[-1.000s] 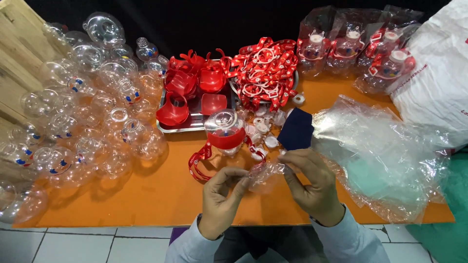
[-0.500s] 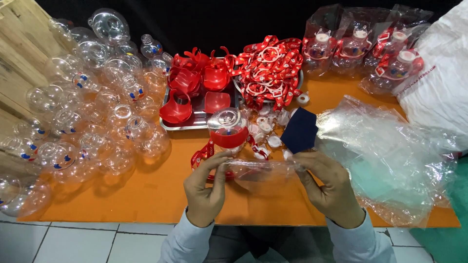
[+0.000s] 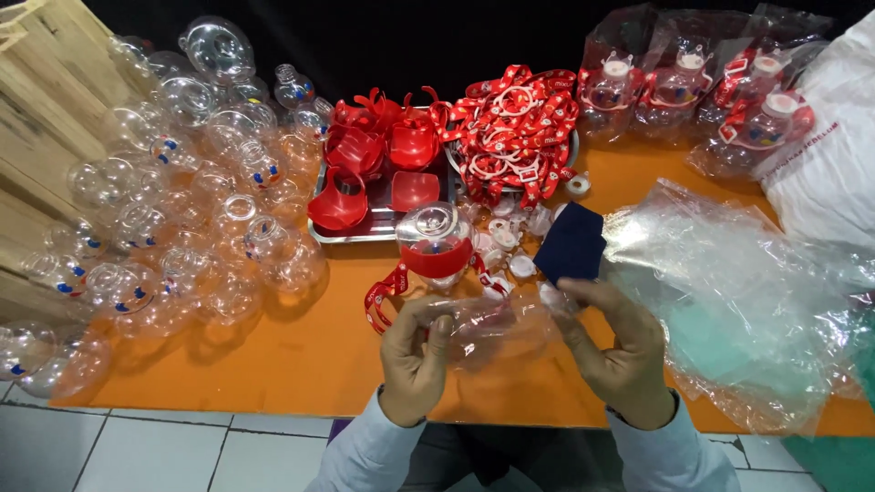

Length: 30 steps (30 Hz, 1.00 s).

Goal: Assembling decorative plastic bottles by attaching red bases and tying red ribbons around the necks.

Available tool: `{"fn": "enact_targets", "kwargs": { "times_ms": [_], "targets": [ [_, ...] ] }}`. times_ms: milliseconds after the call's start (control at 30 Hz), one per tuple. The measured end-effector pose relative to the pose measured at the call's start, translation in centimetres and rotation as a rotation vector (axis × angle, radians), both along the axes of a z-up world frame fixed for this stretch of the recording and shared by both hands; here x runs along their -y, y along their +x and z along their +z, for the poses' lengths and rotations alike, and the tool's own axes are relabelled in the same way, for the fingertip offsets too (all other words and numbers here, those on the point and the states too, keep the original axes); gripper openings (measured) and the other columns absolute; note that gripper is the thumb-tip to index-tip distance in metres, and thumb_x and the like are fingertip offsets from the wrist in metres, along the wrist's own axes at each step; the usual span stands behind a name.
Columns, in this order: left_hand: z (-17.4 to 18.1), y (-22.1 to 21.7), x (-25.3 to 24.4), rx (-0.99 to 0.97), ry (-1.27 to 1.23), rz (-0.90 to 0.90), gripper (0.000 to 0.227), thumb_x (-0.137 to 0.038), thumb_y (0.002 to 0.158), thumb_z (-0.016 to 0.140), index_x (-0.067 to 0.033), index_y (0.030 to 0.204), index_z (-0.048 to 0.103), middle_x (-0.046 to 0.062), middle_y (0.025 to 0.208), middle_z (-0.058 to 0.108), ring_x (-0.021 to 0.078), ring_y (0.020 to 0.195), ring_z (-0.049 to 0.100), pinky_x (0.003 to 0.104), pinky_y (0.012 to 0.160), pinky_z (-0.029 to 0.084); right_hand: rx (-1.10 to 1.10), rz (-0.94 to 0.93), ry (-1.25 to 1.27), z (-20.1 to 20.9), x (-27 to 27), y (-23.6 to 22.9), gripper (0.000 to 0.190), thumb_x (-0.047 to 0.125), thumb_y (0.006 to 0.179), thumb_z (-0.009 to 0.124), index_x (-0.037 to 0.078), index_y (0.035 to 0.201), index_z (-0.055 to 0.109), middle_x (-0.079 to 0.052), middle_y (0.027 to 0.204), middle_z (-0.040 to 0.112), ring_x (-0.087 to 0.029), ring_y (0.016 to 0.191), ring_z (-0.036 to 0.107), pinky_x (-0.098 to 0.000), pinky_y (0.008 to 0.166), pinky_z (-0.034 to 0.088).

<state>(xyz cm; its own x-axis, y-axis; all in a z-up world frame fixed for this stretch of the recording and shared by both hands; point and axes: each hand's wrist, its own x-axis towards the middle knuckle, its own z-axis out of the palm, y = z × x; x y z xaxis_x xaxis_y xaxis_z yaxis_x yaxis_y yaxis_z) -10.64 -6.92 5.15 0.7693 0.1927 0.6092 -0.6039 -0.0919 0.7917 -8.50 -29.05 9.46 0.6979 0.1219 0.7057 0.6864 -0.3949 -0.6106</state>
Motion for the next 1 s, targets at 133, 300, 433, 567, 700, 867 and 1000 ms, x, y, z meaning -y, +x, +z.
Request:
{"fn": "enact_targets", "kwargs": {
  "times_ms": [133, 300, 433, 567, 700, 867, 1000],
  "targets": [
    [-0.7, 0.3, 0.0, 0.114, -0.043, 0.071, 0.013, -0.015, 0.102, 0.062, -0.004, 0.107, 0.065, 0.007, 0.09, 0.07, 0.0119, 0.06, 0.061, 0.023, 0.054, 0.053, -0.019, 0.039, 0.055, -0.3, 0.3, 0.0, 0.014, 0.01, 0.096, 0.068, 0.007, 0.109, 0.068, -0.009, 0.096, 0.077, -0.018, 0.083, 0.077, -0.0275, 0.078, 0.066],
    [-0.2, 0.8, -1.1, 0.054, -0.037, 0.092, 0.021, -0.017, 0.091, 0.078, -0.0096, 0.108, 0.069, -0.005, 0.061, 0.044, 0.0043, 0.05, 0.035, 0.019, 0.046, 0.034, -0.104, 0.009, 0.052, -0.5, 0.8, -0.2, 0.025, 0.02, 0.103, 0.055, 0.005, 0.102, 0.075, -0.008, 0.092, 0.076, -0.018, 0.079, 0.072, -0.0274, 0.071, 0.059],
    [0.5, 0.6, -1.4, 0.074, 0.079, 0.085, 0.025, -0.017, 0.079, 0.087, -0.006, 0.092, 0.069, 0.0, 0.067, 0.061, 0.0073, 0.055, 0.051, 0.022, 0.051, 0.044, -0.068, -0.148, -0.07, 0.4, 1.1, 0.0, 0.034, 0.017, 0.107, 0.044, -0.001, 0.124, 0.066, -0.015, 0.108, 0.07, -0.029, 0.104, 0.066, -0.0401, 0.091, 0.055],
    [3.3, -0.3, 0.1, 0.105, 0.312, -0.112, 0.026, -0.026, 0.085, 0.082, -0.0077, 0.093, 0.066, 0.002, 0.071, 0.066, 0.0093, 0.052, 0.055, 0.023, 0.049, 0.047, 0.004, 0.038, -0.291, 1.2, 0.5, 0.0, 0.057, 0.047, 0.093, 0.06, 0.008, 0.134, 0.061, -0.012, 0.129, 0.067, -0.029, 0.12, 0.059, -0.0445, 0.103, 0.047],
    [3.5, -1.0, 0.9, 0.094, 0.412, -0.255, 0.033, -0.033, 0.088, 0.079, -0.0059, 0.085, 0.06, 0.003, 0.063, 0.049, 0.0144, 0.052, 0.043, 0.028, 0.048, 0.038, -0.024, 0.341, -0.242, 1.9, -0.9, -0.7, 0.018, 0.015, 0.095, 0.066, 0.003, 0.107, 0.071, -0.007, 0.08, 0.074, -0.018, 0.065, 0.067, -0.0308, 0.062, 0.052],
    [3.0, 0.3, -2.5, -0.169, 0.413, -0.421, 0.019, -0.026, 0.097, 0.067, -0.0093, 0.088, 0.069, 0.003, 0.076, 0.064, 0.0158, 0.066, 0.06, 0.03, 0.061, 0.048, -0.053, 0.039, 0.009, 1.3, 2.3, 0.1, 0.009, 0.009, 0.097, 0.063, 0.003, 0.096, 0.07, -0.01, 0.09, 0.076, -0.021, 0.08, 0.076, -0.0302, 0.074, 0.064],
    [1.5, 1.0, -5.4, -0.304, 0.112, -0.396, 0.015, -0.011, 0.095, 0.067, 0.0004, 0.099, 0.076, 0.013, 0.088, 0.079, 0.0208, 0.073, 0.078, 0.03, 0.068, 0.069, -0.131, -0.266, 0.199, 1.4, 4.6, 0.4, 0.019, 0.007, 0.112, 0.061, -0.006, 0.099, 0.063, -0.011, 0.065, 0.053, -0.017, 0.051, 0.049, -0.0292, 0.049, 0.043]
  ]
}}
